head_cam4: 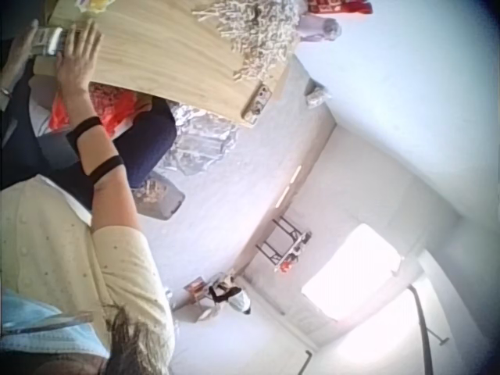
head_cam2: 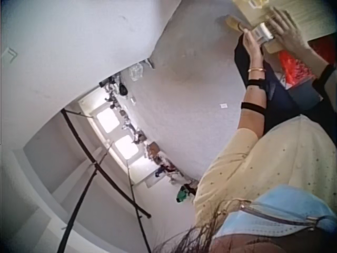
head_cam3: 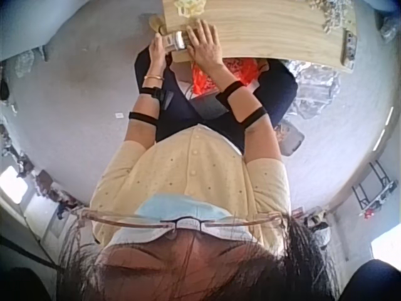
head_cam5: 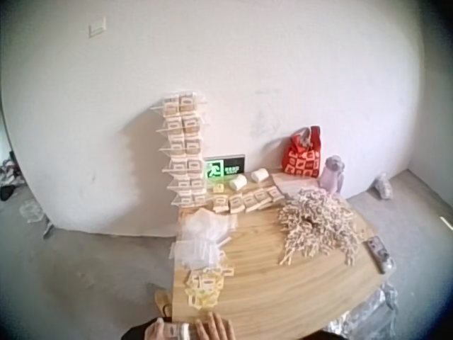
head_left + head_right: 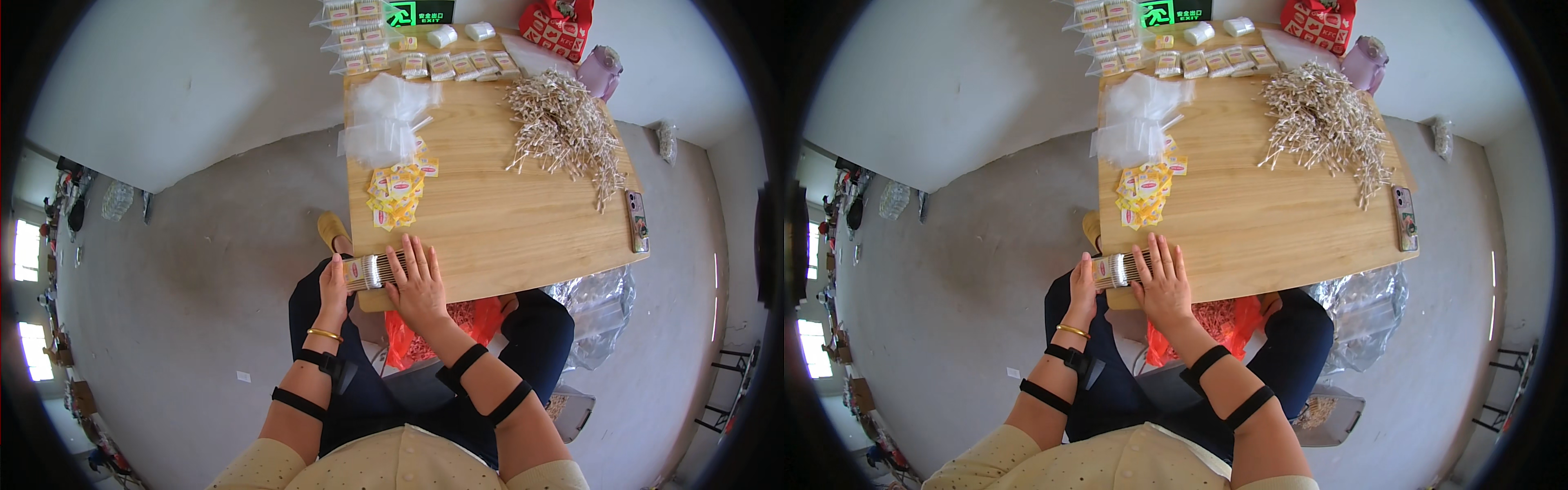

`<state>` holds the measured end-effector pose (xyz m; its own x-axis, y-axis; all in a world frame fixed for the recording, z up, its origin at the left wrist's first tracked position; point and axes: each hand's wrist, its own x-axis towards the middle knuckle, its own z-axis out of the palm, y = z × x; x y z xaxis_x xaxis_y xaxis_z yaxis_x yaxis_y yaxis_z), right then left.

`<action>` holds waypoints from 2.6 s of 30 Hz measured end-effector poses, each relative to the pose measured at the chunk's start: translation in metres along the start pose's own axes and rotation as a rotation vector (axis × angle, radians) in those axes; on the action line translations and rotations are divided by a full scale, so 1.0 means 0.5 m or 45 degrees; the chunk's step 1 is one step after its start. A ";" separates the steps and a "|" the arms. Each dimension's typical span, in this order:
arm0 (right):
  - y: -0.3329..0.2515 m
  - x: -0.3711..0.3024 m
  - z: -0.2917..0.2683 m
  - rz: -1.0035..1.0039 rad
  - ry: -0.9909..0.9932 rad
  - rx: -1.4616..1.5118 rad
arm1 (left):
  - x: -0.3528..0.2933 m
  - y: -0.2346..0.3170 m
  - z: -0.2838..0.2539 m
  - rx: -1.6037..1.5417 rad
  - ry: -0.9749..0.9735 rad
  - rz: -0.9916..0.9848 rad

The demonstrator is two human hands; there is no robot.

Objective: The person gathers cotton swabs from a pile on a wooden table, aligns them into neat rows, and places them into small plastic wrappers. The person then folds the wrappers closed and stacks the finished packets on the table.

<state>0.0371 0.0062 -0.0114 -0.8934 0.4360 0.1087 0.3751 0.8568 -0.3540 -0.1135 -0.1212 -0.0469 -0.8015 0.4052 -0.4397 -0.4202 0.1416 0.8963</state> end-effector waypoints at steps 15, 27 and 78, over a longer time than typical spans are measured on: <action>-0.074 0.016 0.006 0.083 -0.128 -0.012 | 0.005 -0.002 0.002 0.483 0.164 0.424; -0.012 0.007 -0.018 -0.001 -0.134 -0.139 | 0.026 0.013 -0.056 0.578 0.154 0.309; -0.084 0.029 0.005 0.607 -0.391 1.537 | -0.098 0.006 0.036 -0.909 0.073 -0.127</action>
<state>0.0077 -0.0240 0.0025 -0.8160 0.4067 -0.4107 0.3542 -0.2097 -0.9114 -0.0677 -0.1243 -0.0217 -0.7576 0.3702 -0.5375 -0.6523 -0.4573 0.6045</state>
